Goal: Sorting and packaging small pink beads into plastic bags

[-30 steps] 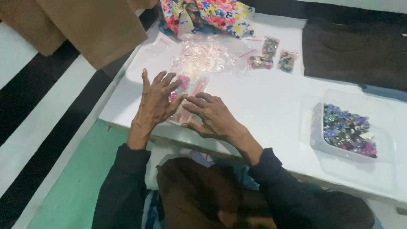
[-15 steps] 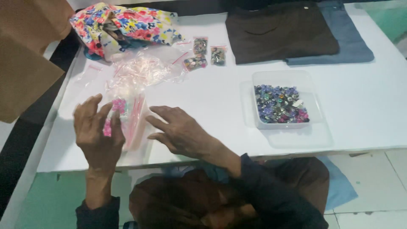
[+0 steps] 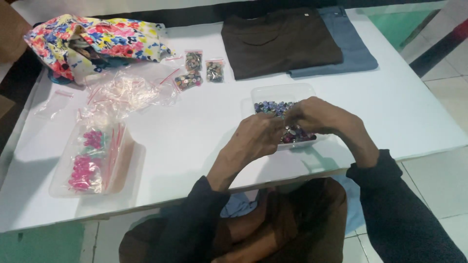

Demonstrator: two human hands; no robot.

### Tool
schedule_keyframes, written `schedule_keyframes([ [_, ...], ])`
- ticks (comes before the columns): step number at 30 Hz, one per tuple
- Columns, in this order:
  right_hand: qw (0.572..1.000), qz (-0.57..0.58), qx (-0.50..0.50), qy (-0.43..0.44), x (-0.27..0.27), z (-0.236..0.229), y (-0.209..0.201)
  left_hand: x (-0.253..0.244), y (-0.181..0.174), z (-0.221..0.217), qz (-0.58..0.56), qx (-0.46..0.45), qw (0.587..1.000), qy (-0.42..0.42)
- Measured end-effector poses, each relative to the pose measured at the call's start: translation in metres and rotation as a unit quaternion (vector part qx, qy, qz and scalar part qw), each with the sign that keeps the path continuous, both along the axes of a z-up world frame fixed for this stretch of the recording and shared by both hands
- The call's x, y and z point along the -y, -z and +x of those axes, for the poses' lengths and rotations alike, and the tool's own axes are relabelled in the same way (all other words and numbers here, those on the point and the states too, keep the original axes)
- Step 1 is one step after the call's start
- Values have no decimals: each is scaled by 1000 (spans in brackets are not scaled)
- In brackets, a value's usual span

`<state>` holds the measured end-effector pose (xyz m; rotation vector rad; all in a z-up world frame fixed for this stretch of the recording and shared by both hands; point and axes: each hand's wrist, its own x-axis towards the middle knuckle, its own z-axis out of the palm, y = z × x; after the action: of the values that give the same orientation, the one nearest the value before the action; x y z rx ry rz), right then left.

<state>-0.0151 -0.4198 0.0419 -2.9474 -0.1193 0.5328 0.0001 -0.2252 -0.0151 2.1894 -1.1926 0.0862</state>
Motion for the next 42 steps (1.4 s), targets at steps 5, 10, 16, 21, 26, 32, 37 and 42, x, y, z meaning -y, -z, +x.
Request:
schedule_keyframes([
  [5, 995, -97, -9, -8, 15, 1, 2, 35, 27, 32, 70, -34, 997, 6],
  [10, 985, -164, 7, -49, 38, 12, 31, 41, 35, 37, 122, -21, 992, -35],
  [16, 972, -198, 7, -125, 49, 34, 83, 46, 27, 35, 186, -27, 981, -45],
  [21, 971, -174, 82, -139, 39, 26, 63, 46, 19, 33, 202, -26, 978, -41],
  [26, 963, -143, 151, -171, 42, 19, 65, 51, 20, 35, 231, -41, 971, -41],
  [32, 969, 75, 212, -103, 54, 19, 68, 57, 28, 32, 209, -29, 974, -86],
  [37, 949, 146, 269, -82, 62, 20, 71, 55, 17, 22, 166, -56, 977, -122],
  [42, 985, 41, 155, -58, 60, 28, 65, 60, 22, 26, 206, -42, 968, -140],
])
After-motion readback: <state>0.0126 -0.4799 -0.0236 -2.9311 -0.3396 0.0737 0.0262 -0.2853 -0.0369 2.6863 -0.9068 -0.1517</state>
